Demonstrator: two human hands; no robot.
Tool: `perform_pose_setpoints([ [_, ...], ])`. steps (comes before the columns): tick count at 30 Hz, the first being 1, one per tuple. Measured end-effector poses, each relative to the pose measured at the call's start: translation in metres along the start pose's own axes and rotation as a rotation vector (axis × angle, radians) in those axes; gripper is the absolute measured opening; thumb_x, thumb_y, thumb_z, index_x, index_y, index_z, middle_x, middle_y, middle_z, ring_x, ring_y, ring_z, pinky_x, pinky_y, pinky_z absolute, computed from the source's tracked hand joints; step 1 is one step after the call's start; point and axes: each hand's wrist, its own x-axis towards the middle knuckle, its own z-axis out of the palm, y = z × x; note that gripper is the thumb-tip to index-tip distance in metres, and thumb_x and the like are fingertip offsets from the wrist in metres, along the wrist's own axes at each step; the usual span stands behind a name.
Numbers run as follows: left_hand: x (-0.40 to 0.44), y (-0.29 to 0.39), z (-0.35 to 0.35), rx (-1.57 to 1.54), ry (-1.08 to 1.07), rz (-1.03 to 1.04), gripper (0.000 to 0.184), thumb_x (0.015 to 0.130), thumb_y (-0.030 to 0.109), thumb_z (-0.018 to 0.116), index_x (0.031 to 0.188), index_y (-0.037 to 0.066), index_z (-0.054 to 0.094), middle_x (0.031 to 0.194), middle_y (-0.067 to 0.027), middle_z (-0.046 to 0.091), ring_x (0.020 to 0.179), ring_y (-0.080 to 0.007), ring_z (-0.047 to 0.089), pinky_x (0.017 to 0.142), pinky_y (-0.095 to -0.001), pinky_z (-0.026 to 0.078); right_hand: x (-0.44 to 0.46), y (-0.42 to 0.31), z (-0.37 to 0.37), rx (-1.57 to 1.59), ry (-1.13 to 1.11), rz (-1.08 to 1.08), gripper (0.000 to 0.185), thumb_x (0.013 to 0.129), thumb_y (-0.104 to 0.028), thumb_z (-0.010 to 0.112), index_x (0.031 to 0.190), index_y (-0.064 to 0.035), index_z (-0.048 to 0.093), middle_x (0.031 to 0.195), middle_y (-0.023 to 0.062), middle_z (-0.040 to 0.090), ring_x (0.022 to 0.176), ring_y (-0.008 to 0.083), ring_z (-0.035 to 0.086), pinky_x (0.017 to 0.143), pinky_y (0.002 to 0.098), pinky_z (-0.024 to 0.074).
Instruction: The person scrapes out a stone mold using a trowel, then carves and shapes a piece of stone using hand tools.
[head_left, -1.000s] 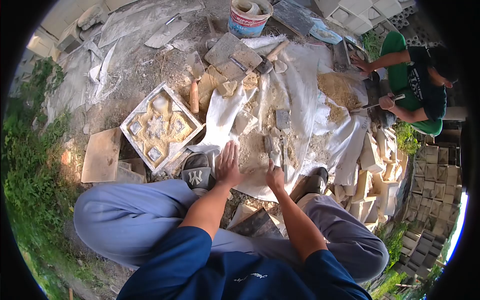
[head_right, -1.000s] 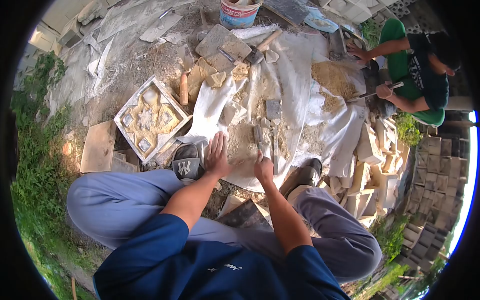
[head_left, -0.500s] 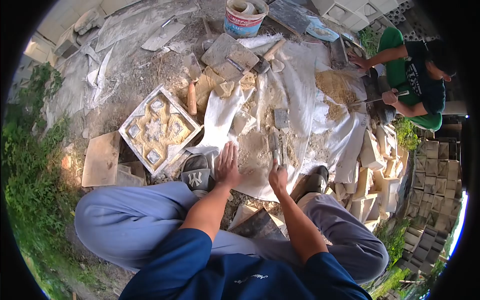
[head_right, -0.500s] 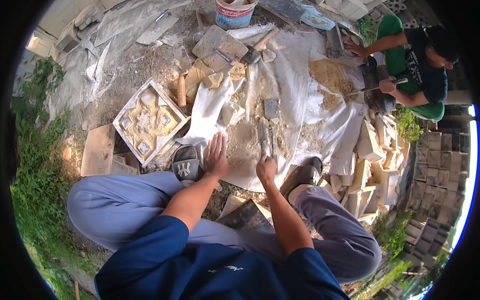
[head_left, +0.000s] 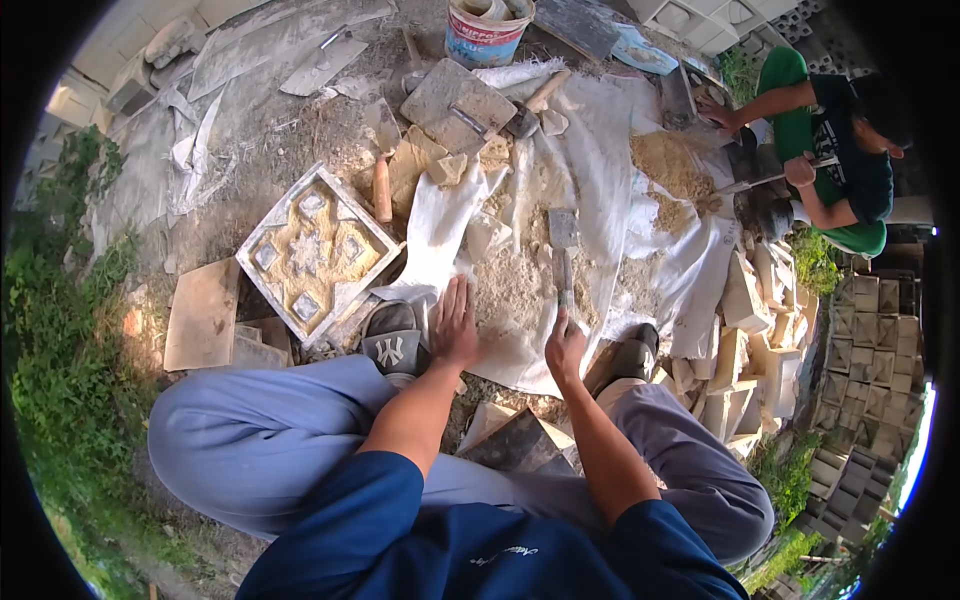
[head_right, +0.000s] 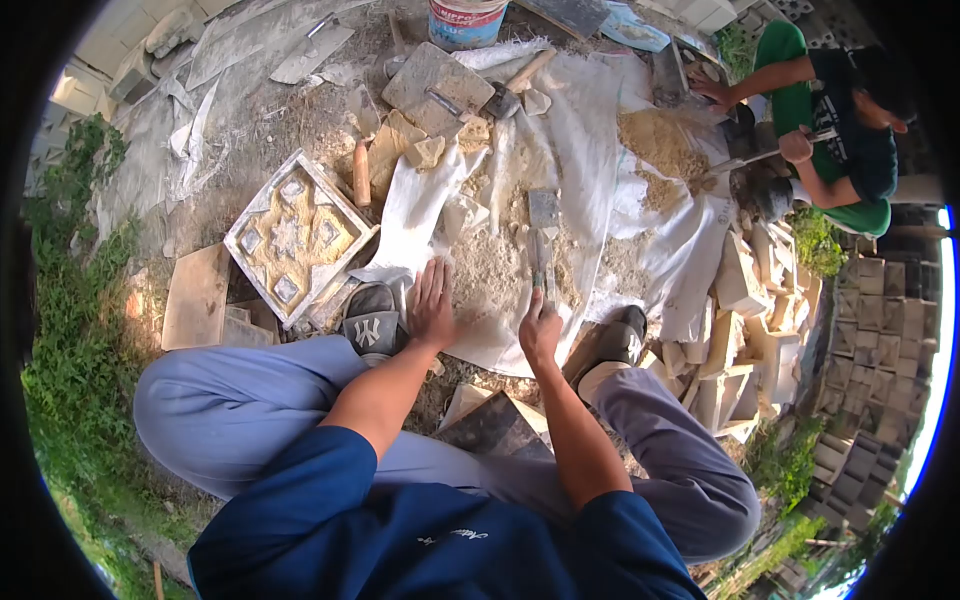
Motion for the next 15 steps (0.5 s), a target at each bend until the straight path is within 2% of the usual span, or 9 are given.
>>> perform_pose_setpoints([
  [4,0.003,0.005,-0.014,-0.151,-0.028,-0.023,0.100,0.083,0.063,0.057,0.151,-0.003,0.027,0.159,-0.0182,0.025,0.149,-0.0298,0.020,0.120,-0.0449,0.018,-0.009,0.021,0.014,-0.016,0.149,-0.105,0.062,0.102,-0.045,0.041,0.082,0.0076,0.066,0.073,0.0356,0.059,0.078,0.0530,0.060,0.072,0.0565,0.0439],
  [5,0.002,0.004,-0.016,-0.165,-0.033,-0.029,0.099,0.084,0.062,0.058,0.151,-0.003,0.027,0.159,-0.0184,0.026,0.149,-0.0302,0.020,0.120,-0.0450,0.018,-0.009,0.028,0.013,-0.154,-0.005,0.018,0.061,0.102,-0.044,0.040,0.085,0.0081,0.067,0.078,0.0367,0.061,0.084,0.0543,0.060,0.076,0.0572,0.0441],
  [7,0.002,0.006,-0.017,-0.179,-0.037,-0.038,0.098,0.084,0.061,0.058,0.151,-0.004,0.026,0.159,-0.0186,0.026,0.149,-0.0306,0.020,0.120,-0.0451,0.018,-0.004,0.035,0.014,-0.165,-0.052,0.054,0.063,0.102,-0.045,0.040,0.086,0.0091,0.068,0.080,0.0364,0.062,0.084,0.0545,0.060,0.077,0.0569,0.0444],
  [9,0.001,0.005,-0.017,-0.166,-0.044,-0.037,0.099,0.084,0.061,0.059,0.151,-0.004,0.026,0.158,-0.0191,0.026,0.149,-0.0309,0.021,0.121,-0.0453,0.016,0.007,0.036,0.009,-0.112,-0.051,-0.015,0.063,0.102,-0.045,0.041,0.082,0.0096,0.066,0.076,0.0365,0.060,0.081,0.0539,0.060,0.075,0.0568,0.0438],
  [10,-0.001,0.005,-0.015,-0.165,-0.053,-0.041,0.099,0.084,0.061,0.059,0.151,-0.004,0.026,0.158,-0.0191,0.026,0.149,-0.0309,0.021,0.121,-0.0453,0.016,0.008,0.033,0.006,-0.065,-0.011,-0.067,0.064,0.103,-0.044,0.041,0.078,0.0098,0.064,0.070,0.0354,0.057,0.071,0.0514,0.058,0.068,0.0549,0.0422],
  [11,-0.001,0.005,-0.014,-0.173,-0.040,-0.031,0.101,0.083,0.063,0.058,0.150,-0.005,0.026,0.158,-0.0203,0.026,0.149,-0.0311,0.019,0.121,-0.0464,0.015,0.008,0.035,0.003,0.017,-0.010,-0.096,0.068,0.104,-0.048,0.039,0.072,0.0087,0.058,0.058,0.0222,0.051,0.054,0.0309,0.046,0.058,0.0480,0.0373],
  [13,0.000,0.003,-0.011,-0.183,-0.024,-0.021,0.102,0.083,0.065,0.058,0.150,-0.005,0.026,0.158,-0.0214,0.025,0.150,-0.0312,0.018,0.121,-0.0476,0.013,0.001,0.031,0.002,0.157,0.103,-0.143,0.063,0.104,-0.047,0.040,0.074,0.0072,0.055,0.054,0.0155,0.043,0.055,0.0226,0.036,0.055,0.0449,0.0331],
  [15,0.001,0.005,-0.011,-0.171,-0.028,-0.027,0.102,0.082,0.064,0.059,0.150,-0.005,0.026,0.158,-0.0213,0.024,0.150,-0.0314,0.018,0.121,-0.0475,0.013,-0.007,0.032,0.009,0.161,0.219,-0.129,0.063,0.104,-0.046,0.039,0.081,0.0083,0.060,0.058,0.0207,0.052,0.055,0.0293,0.046,0.059,0.0476,0.0365],
])
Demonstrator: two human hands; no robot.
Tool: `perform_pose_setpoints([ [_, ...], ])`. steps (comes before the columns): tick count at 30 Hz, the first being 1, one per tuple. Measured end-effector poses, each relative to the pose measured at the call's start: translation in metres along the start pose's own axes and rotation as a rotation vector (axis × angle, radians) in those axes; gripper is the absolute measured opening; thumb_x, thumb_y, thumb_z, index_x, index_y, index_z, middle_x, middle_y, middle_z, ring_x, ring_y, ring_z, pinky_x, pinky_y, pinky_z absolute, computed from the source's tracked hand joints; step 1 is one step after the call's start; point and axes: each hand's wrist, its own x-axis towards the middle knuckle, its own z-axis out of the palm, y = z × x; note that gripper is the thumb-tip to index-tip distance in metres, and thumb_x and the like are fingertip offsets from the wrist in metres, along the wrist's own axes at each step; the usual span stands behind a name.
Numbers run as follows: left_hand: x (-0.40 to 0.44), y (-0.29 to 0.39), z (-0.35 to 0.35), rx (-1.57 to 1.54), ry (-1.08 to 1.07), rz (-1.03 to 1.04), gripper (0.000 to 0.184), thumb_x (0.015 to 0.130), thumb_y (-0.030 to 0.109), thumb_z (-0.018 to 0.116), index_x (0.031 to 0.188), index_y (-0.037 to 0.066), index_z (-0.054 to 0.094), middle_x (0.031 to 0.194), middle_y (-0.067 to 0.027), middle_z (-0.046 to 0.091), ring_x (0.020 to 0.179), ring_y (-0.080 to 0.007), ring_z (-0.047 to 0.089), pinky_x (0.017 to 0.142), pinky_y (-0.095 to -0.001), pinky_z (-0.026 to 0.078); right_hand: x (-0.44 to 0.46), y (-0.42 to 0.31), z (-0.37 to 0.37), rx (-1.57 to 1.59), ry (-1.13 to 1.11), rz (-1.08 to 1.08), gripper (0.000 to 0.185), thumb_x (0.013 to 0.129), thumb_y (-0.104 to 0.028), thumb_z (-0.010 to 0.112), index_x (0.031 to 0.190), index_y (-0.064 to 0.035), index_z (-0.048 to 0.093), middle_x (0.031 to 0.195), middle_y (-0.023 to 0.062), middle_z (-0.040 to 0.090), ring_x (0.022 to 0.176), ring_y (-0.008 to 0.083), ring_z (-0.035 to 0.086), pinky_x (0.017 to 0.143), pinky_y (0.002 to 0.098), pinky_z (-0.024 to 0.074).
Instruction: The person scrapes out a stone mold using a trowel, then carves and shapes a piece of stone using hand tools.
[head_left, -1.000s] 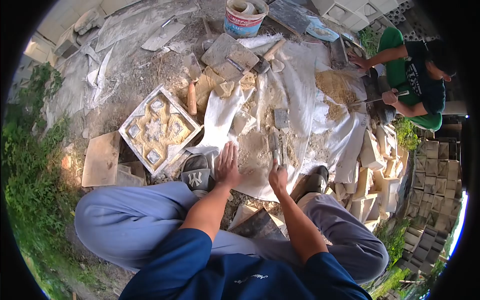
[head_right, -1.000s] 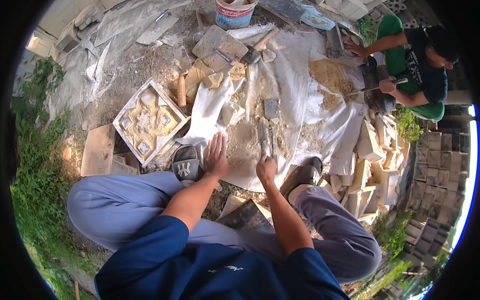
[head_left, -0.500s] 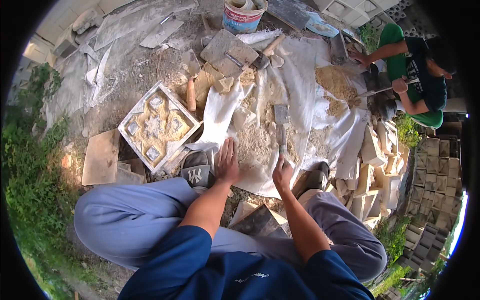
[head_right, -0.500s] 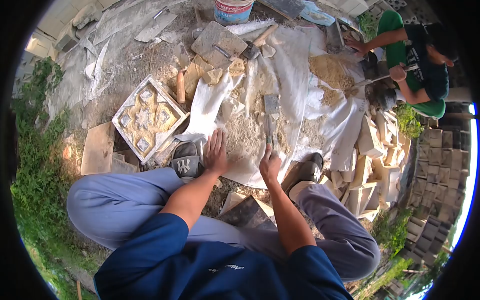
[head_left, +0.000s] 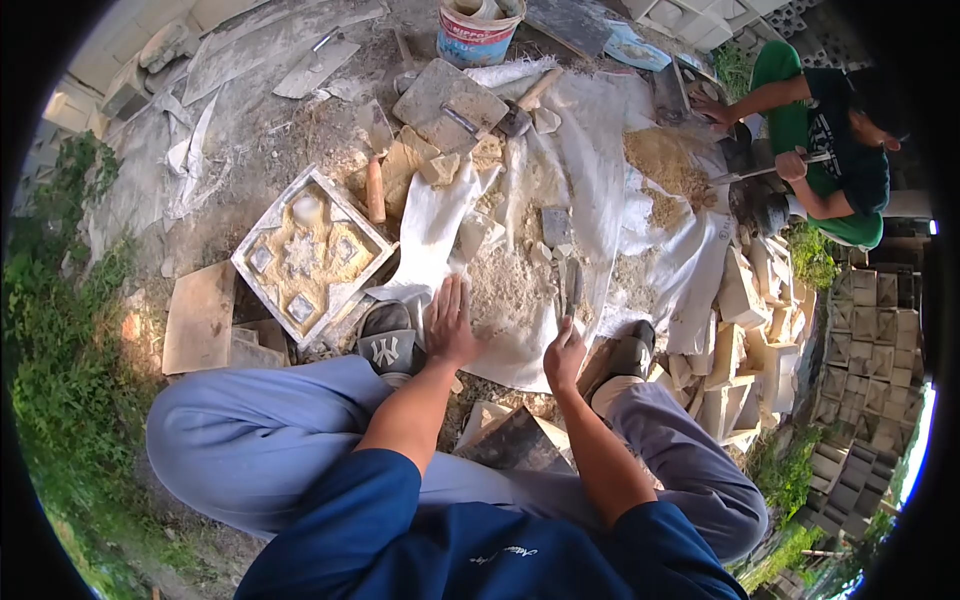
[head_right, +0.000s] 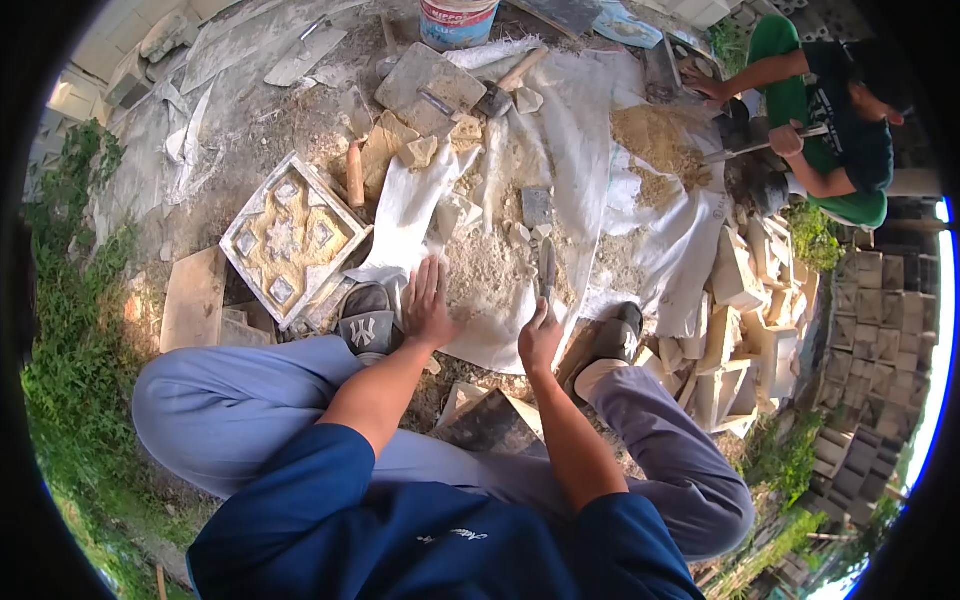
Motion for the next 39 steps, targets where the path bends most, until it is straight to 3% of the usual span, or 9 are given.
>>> perform_pose_setpoints([
  [2,0.002,0.000,-0.001,-0.009,-0.001,0.000,0.101,0.082,0.063,0.059,0.150,-0.005,0.026,0.158,-0.0214,0.025,0.149,-0.0317,0.018,0.121,-0.0475,0.013,0.003,0.026,0.006,-0.256,-0.147,0.132,0.060,0.103,-0.042,0.041,0.083,0.0092,0.066,0.068,0.0326,0.059,0.065,0.0444,0.058,0.065,0.0511,0.0433],
  [4,0.000,0.002,-0.004,-0.014,-0.010,-0.010,0.101,0.082,0.062,0.060,0.150,-0.005,0.026,0.158,-0.0214,0.025,0.149,-0.0319,0.019,0.121,-0.0474,0.013,0.006,0.022,-0.003,-0.221,-0.221,0.255,0.067,0.101,-0.049,0.041,0.079,0.0097,0.065,0.069,0.0319,0.060,0.067,0.0441,0.060,0.068,0.0521,0.0447],
  [8,-0.001,0.001,-0.005,-0.036,-0.025,-0.005,0.101,0.082,0.060,0.061,0.150,-0.005,0.025,0.158,-0.0216,0.024,0.149,-0.0320,0.018,0.121,-0.0473,0.012,0.013,0.008,-0.014,-0.084,-0.144,0.163,0.075,0.100,-0.059,0.039,0.073,0.0080,0.059,0.060,0.0197,0.052,0.060,0.0334,0.051,0.066,0.0463,0.0424],
  [13,0.000,0.002,-0.004,-0.052,-0.038,-0.004,0.101,0.082,0.060,0.061,0.150,-0.005,0.025,0.158,-0.0222,0.024,0.149,-0.0324,0.018,0.121,-0.0474,0.012,0.010,0.018,-0.010,-0.112,-0.167,0.127,0.073,0.102,-0.053,0.039,0.077,0.0105,0.064,0.064,0.0252,0.058,0.064,0.0304,0.057,0.066,0.0451,0.0451],
  [20,-0.001,0.000,-0.003,-0.030,-0.030,-0.002,0.101,0.083,0.061,0.060,0.151,-0.006,0.024,0.159,-0.0219,0.022,0.150,-0.0321,0.016,0.122,-0.0470,0.010,0.015,0.020,-0.012,0.027,-0.207,0.150,0.073,0.101,-0.054,0.042,0.069,0.0101,0.056,0.054,0.0136,0.044,0.058,0.0196,0.040,0.055,0.0438,0.0351],
  [26,0.001,0.002,-0.004,-0.039,-0.024,0.000,0.101,0.083,0.062,0.060,0.150,-0.006,0.025,0.159,-0.0216,0.023,0.150,-0.0317,0.016,0.122,-0.0465,0.010,0.011,0.022,-0.008,-0.136,-0.065,0.122,0.074,0.101,-0.056,0.040,0.072,0.0095,0.062,0.060,0.0245,0.057,0.062,0.0379,0.057,0.066,0.0474,0.0439],
  [29,0.002,0.001,-0.007,-0.016,-0.029,-0.006,0.102,0.083,0.063,0.059,0.150,-0.006,0.026,0.158,-0.0219,0.024,0.150,-0.0319,0.017,0.122,-0.0468,0.010,0.016,0.022,-0.010,-0.171,-0.308,0.206,0.075,0.100,-0.056,0.041,0.065,0.0086,0.060,0.060,0.0262,0.057,0.062,0.0404,0.056,0.066,0.0492,0.0435],
  [35,-0.003,-0.003,0.001,0.016,-0.028,0.000,0.102,0.083,0.064,0.058,0.150,-0.006,0.026,0.158,-0.0216,0.026,0.149,-0.0316,0.019,0.122,-0.0468,0.011,0.009,0.021,-0.001,0.208,-0.250,-0.019,0.057,0.104,-0.039,0.046,0.067,0.0047,0.046,0.053,0.0101,0.032,0.060,0.0161,0.033,0.053,0.0391,0.0307],
  [39,0.000,0.001,-0.004,0.013,-0.008,-0.002,0.102,0.082,0.066,0.057,0.149,-0.006,0.028,0.157,-0.0215,0.028,0.149,-0.0317,0.021,0.121,-0.0473,0.013,-0.004,0.028,0.003,-0.291,-0.357,0.058,0.071,0.099,-0.054,0.043,0.073,0.0089,0.063,0.066,0.0319,0.058,0.073,0.0487,0.062,0.071,0.0539,0.0444],
])
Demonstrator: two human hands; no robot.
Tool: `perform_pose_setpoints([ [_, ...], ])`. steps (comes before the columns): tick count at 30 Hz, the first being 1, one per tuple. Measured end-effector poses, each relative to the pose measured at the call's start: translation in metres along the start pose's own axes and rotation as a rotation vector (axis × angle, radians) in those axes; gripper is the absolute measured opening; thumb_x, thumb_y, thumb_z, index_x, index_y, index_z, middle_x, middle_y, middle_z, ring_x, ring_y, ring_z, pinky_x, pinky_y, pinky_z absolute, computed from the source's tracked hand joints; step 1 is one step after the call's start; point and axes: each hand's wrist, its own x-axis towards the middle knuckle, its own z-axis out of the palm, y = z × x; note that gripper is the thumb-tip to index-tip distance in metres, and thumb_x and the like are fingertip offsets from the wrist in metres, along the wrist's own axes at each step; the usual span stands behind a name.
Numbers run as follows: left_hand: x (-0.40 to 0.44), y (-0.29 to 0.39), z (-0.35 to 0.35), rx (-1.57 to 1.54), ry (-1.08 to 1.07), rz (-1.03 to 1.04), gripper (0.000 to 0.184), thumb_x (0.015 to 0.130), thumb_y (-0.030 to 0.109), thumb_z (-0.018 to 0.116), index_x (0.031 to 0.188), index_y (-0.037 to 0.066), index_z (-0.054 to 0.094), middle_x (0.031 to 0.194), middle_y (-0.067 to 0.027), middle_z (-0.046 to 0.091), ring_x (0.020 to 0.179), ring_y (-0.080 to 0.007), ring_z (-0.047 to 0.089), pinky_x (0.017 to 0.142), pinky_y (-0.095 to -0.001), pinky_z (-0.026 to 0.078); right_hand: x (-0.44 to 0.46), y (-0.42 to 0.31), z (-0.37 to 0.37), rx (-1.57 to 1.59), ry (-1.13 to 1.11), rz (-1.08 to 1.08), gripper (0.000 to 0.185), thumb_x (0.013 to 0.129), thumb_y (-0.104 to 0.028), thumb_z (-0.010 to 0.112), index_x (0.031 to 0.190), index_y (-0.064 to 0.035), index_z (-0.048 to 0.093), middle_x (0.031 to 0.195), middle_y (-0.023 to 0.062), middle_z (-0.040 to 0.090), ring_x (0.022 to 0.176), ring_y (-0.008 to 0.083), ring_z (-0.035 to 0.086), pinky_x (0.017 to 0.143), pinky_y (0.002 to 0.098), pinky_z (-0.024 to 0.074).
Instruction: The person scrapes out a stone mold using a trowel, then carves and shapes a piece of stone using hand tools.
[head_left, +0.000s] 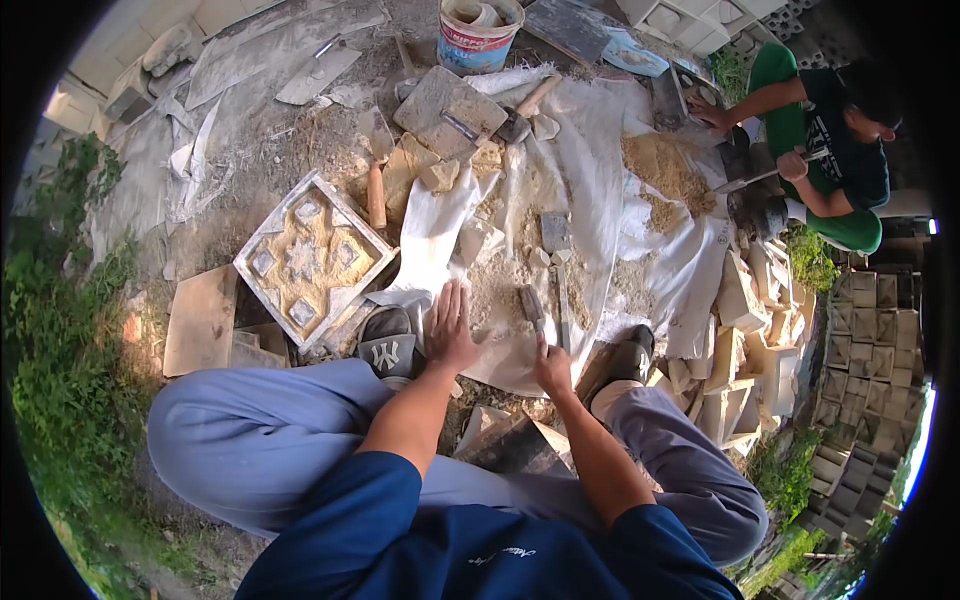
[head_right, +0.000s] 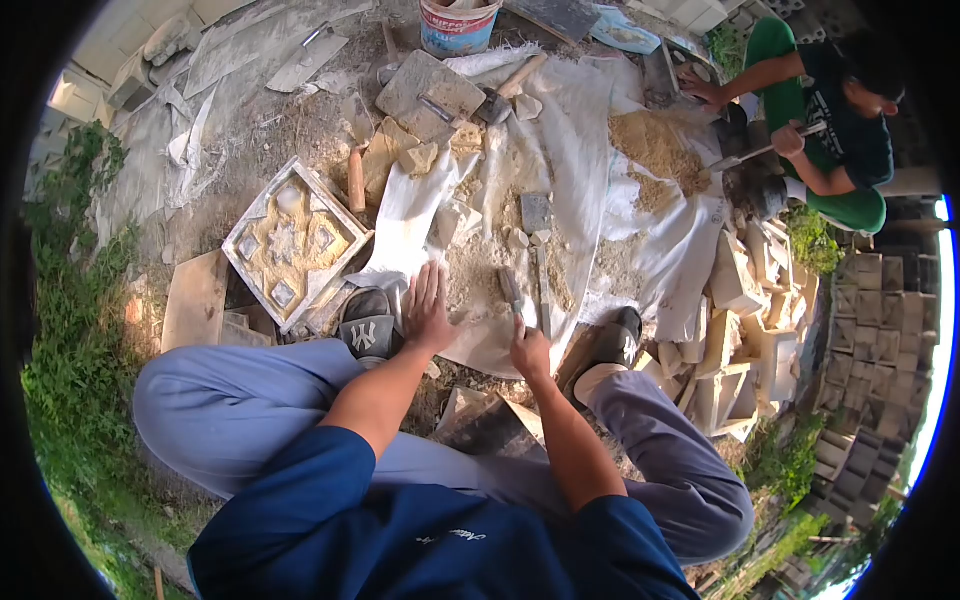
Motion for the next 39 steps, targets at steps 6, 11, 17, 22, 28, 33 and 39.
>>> perform_pose_setpoints([
  [6,-0.001,-0.002,0.003,-0.006,0.028,0.002,0.102,0.079,0.062,0.063,0.150,-0.003,0.028,0.158,-0.0184,0.028,0.149,-0.0295,0.021,0.121,-0.0447,0.016,0.007,-0.012,-0.017,0.200,0.085,-0.074,0.065,0.101,-0.048,0.046,0.067,0.0066,0.053,0.054,0.0206,0.046,0.053,0.0280,0.041,0.055,0.0447,0.0362],
  [11,0.000,0.003,-0.003,-0.002,0.013,-0.012,0.102,0.079,0.061,0.064,0.150,-0.003,0.028,0.158,-0.0184,0.028,0.149,-0.0298,0.021,0.121,-0.0447,0.015,-0.011,-0.015,-0.013,0.103,0.076,-0.247,0.056,0.100,-0.044,0.048,0.077,0.0059,0.059,0.065,0.0302,0.055,0.063,0.0451,0.058,0.062,0.0510,0.0428],
  [17,-0.001,0.002,-0.003,-0.012,-0.029,-0.016,0.099,0.082,0.059,0.062,0.151,-0.003,0.027,0.159,-0.0190,0.024,0.150,-0.0295,0.018,0.122,-0.0448,0.012,-0.009,-0.007,-0.015,0.013,-0.049,-0.118,0.064,0.099,-0.048,0.049,0.070,0.0077,0.057,0.059,0.0279,0.048,0.054,0.0396,0.045,0.058,0.0481,0.0403],
  [22,-0.001,-0.003,0.002,-0.031,-0.051,-0.005,0.090,0.088,0.051,0.057,0.151,-0.003,0.024,0.160,-0.0194,0.021,0.151,-0.0295,0.014,0.123,-0.0456,0.009,-0.024,-0.001,-0.034,0.088,-0.112,-0.355,0.055,0.099,-0.044,0.050,0.073,0.0042,0.056,0.062,0.0286,0.052,0.059,0.0443,0.052,0.059,0.0495,0.0407],
  [28,-0.004,-0.006,0.008,0.038,-0.004,0.026,0.078,0.090,0.035,0.053,0.151,-0.003,0.025,0.160,-0.0194,0.021,0.150,-0.0309,0.015,0.122,-0.0464,0.008,-0.026,0.001,-0.027,-0.219,-0.190,-0.122,0.065,0.098,-0.055,0.044,0.080,0.0041,0.066,0.075,0.0325,0.060,0.077,0.0506,0.061,0.071,0.0528,0.0470],
  [33,-0.002,-0.005,0.004,0.040,0.000,0.026,0.073,0.088,0.031,0.050,0.148,-0.005,0.030,0.158,-0.0203,0.026,0.149,-0.0317,0.020,0.122,-0.0450,0.014,-0.022,-0.009,-0.036,-0.018,-0.169,-0.182,0.062,0.097,-0.055,0.046,0.083,0.0019,0.068,0.073,0.0307,0.062,0.078,0.0472,0.064,0.072,0.0531,0.0484],
  [39,-0.001,-0.005,0.008,0.008,0.061,0.041,0.068,0.087,0.025,0.048,0.147,-0.005,0.033,0.158,-0.0203,0.027,0.148,-0.0323,0.022,0.121,-0.0453,0.015,-0.027,0.019,-0.023,-0.253,-0.088,-0.169,0.061,0.098,-0.051,0.046,0.077,0.0031,0.065,0.070,0.0299,0.060,0.074,0.0492,0.061,0.070,0.0544,0.0453],
])
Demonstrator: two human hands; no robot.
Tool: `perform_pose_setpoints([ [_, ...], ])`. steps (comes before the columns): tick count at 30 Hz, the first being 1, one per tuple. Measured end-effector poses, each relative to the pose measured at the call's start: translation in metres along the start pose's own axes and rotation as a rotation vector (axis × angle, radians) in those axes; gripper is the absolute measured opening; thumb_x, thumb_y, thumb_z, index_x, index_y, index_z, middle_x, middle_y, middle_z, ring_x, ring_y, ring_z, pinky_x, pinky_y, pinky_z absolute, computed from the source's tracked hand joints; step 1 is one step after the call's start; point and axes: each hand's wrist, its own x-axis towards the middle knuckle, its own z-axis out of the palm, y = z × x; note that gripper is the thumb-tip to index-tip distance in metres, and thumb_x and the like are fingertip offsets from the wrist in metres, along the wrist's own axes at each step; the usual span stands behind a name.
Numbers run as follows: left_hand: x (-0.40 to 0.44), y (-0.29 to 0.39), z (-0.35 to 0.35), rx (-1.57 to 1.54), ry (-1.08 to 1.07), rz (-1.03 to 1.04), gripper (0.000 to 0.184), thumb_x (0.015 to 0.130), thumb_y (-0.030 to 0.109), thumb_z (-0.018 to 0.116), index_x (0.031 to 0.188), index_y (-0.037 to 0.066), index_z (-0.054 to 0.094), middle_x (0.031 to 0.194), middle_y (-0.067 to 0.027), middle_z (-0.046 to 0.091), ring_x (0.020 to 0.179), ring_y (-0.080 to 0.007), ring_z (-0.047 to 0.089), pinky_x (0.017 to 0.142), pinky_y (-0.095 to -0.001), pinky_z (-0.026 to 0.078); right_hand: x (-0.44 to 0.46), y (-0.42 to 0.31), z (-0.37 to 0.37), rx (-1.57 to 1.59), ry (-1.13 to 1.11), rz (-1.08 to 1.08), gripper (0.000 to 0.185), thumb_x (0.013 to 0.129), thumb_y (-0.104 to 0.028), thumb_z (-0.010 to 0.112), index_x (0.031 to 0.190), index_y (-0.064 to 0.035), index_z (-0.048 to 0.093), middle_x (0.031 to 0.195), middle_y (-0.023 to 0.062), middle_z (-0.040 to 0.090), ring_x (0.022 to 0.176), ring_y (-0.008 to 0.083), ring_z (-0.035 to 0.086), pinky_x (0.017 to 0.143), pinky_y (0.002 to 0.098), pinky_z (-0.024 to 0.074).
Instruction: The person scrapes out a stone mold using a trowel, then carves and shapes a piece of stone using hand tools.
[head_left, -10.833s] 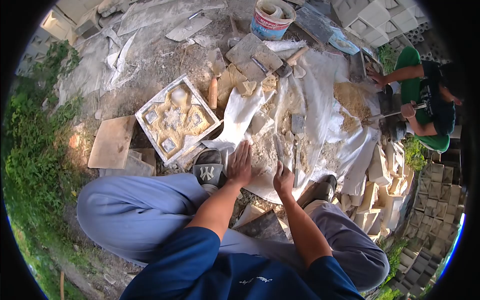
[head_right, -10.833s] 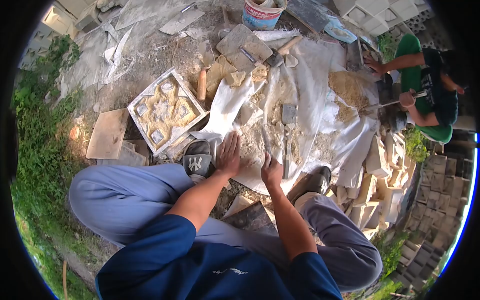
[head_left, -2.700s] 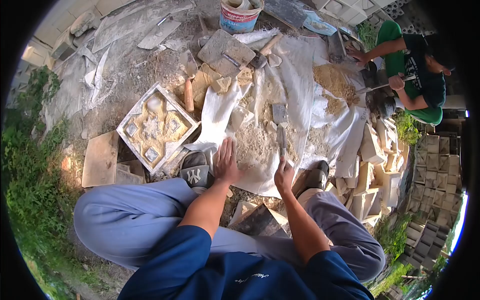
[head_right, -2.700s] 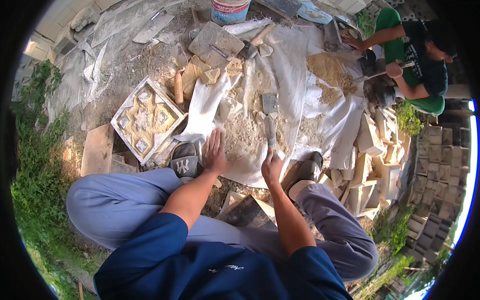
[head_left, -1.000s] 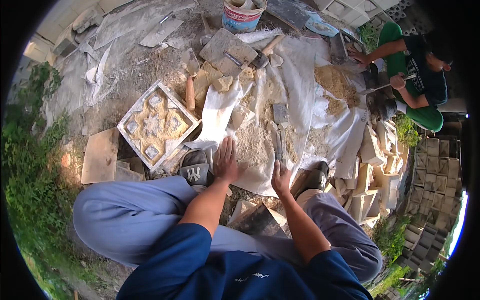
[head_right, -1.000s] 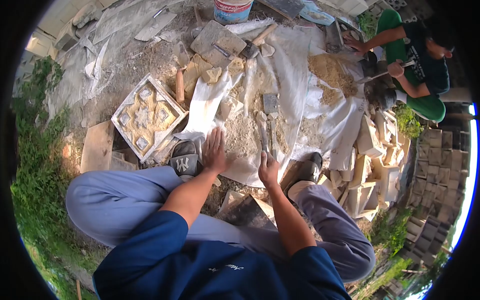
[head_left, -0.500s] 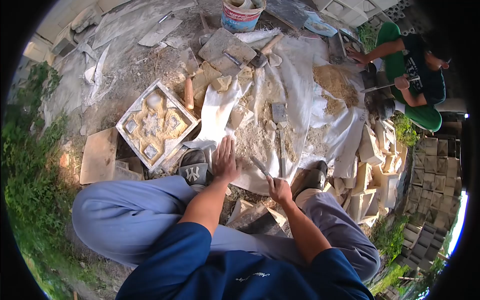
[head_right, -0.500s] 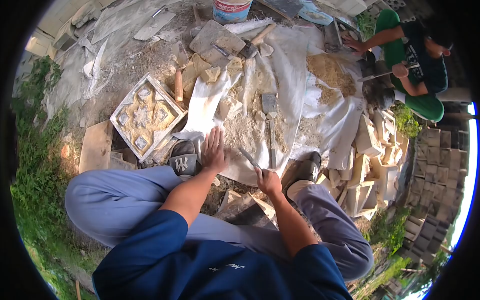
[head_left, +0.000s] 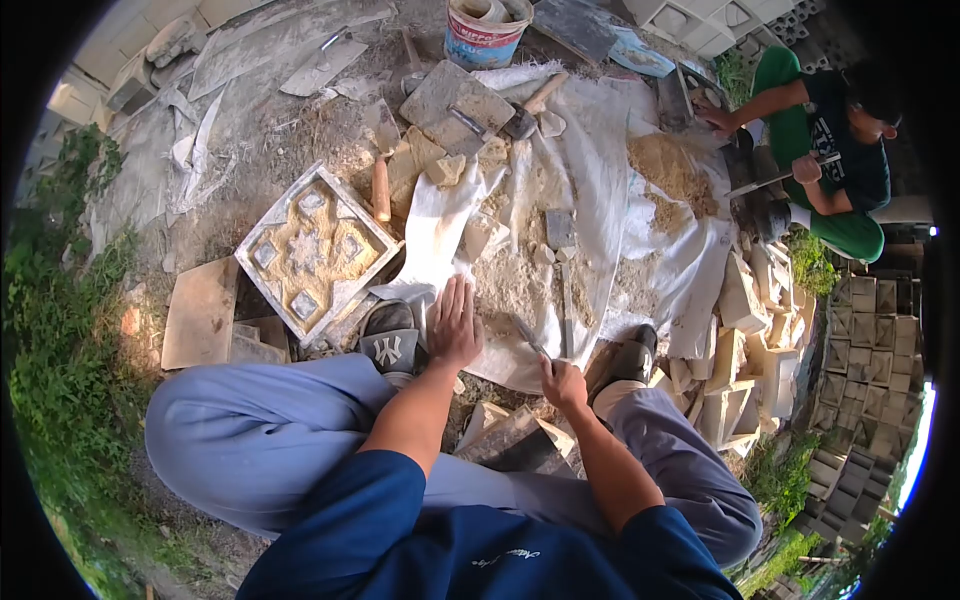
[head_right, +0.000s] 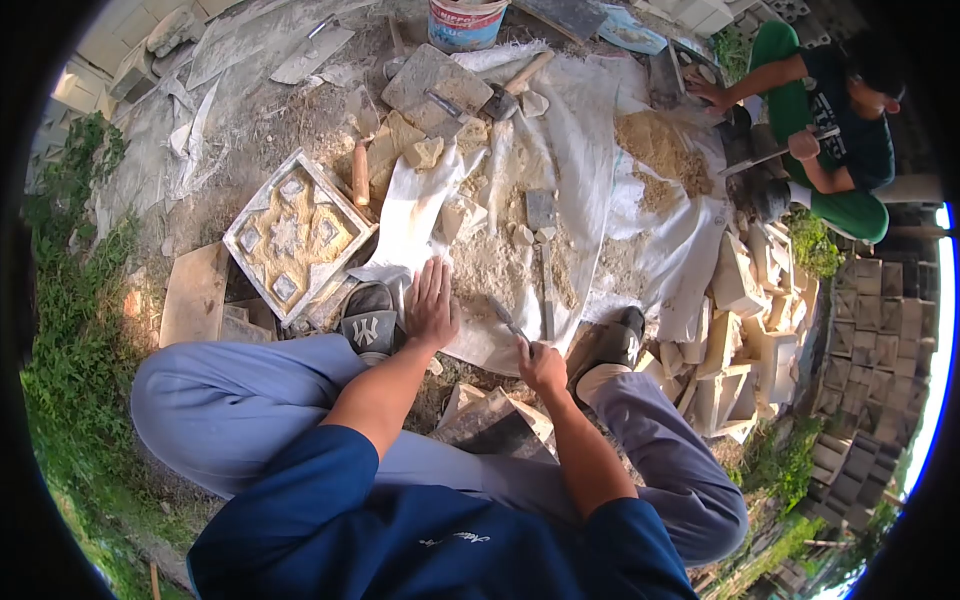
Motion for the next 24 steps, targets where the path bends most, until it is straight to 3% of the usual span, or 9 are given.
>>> perform_pose_setpoints([
  [4,-0.003,0.002,-0.003,-0.003,-0.023,-0.012,0.067,0.088,0.024,0.045,0.147,-0.005,0.034,0.157,-0.0202,0.029,0.148,-0.0322,0.023,0.121,-0.0453,0.015,-0.001,-0.015,-0.016,0.030,-0.078,0.027,0.060,0.099,-0.051,0.044,0.079,0.0027,0.064,0.072,0.0300,0.059,0.073,0.0494,0.058,0.068,0.0532,0.0442],
  [7,-0.003,-0.002,-0.001,-0.008,-0.033,-0.015,0.068,0.088,0.024,0.043,0.148,-0.005,0.032,0.158,-0.0199,0.027,0.149,-0.0318,0.021,0.122,-0.0458,0.012,-0.004,-0.013,-0.018,0.124,-0.090,-0.210,0.061,0.099,-0.052,0.044,0.082,0.0025,0.064,0.074,0.0301,0.060,0.074,0.0488,0.060,0.069,0.0531,0.0449],
  [10,-0.003,-0.003,0.000,-0.021,-0.022,0.002,0.070,0.087,0.024,0.042,0.149,-0.005,0.029,0.159,-0.0196,0.026,0.150,-0.0313,0.019,0.123,-0.0459,0.009,-0.006,-0.016,-0.009,-0.115,-0.159,-0.063,0.062,0.098,-0.054,0.043,0.081,0.0020,0.065,0.076,0.0299,0.062,0.079,0.0487,0.061,0.072,0.0533,0.0467],
  [15,-0.005,-0.002,-0.001,-0.048,-0.011,-0.004,0.070,0.085,0.022,0.042,0.149,-0.005,0.030,0.158,-0.0195,0.027,0.150,-0.0313,0.019,0.123,-0.0459,0.009,-0.003,-0.027,-0.020,-0.051,-0.134,-0.050,0.063,0.097,-0.055,0.045,0.078,0.0017,0.064,0.073,0.0291,0.061,0.078,0.0483,0.061,0.071,0.0531,0.0471],
  [17,-0.004,0.000,-0.004,-0.010,0.010,-0.004,0.067,0.086,0.022,0.041,0.147,-0.004,0.034,0.155,-0.0198,0.034,0.146,-0.0325,0.027,0.121,-0.0450,0.017,-0.005,-0.025,-0.020,0.010,-0.121,-0.119,0.062,0.097,-0.055,0.045,0.078,0.0015,0.064,0.071,0.0290,0.061,0.078,0.0482,0.061,0.070,0.0530,0.0470],
  [19,-0.005,-0.002,0.000,-0.037,0.032,-0.011,0.066,0.086,0.021,0.042,0.148,-0.003,0.035,0.154,-0.0196,0.034,0.146,-0.0324,0.028,0.121,-0.0453,0.018,-0.007,-0.018,-0.018,0.037,-0.108,-0.213,0.062,0.097,-0.055,0.045,0.077,0.0006,0.064,0.072,0.0290,0.061,0.078,0.0480,0.061,0.071,0.0533,0.0469],
  [24,-0.002,-0.005,0.002,-0.117,0.151,0.028,0.064,0.086,0.016,0.046,0.148,0.000,0.037,0.152,-0.0192,0.039,0.144,-0.0326,0.032,0.117,-0.0470,0.023,-0.008,-0.017,-0.014,-0.115,-0.154,-0.068,0.065,0.097,-0.057,0.043,0.078,0.0002,0.065,0.077,0.0295,0.063,0.080,0.0474,0.062,0.074,0.0548,0.0466],
])
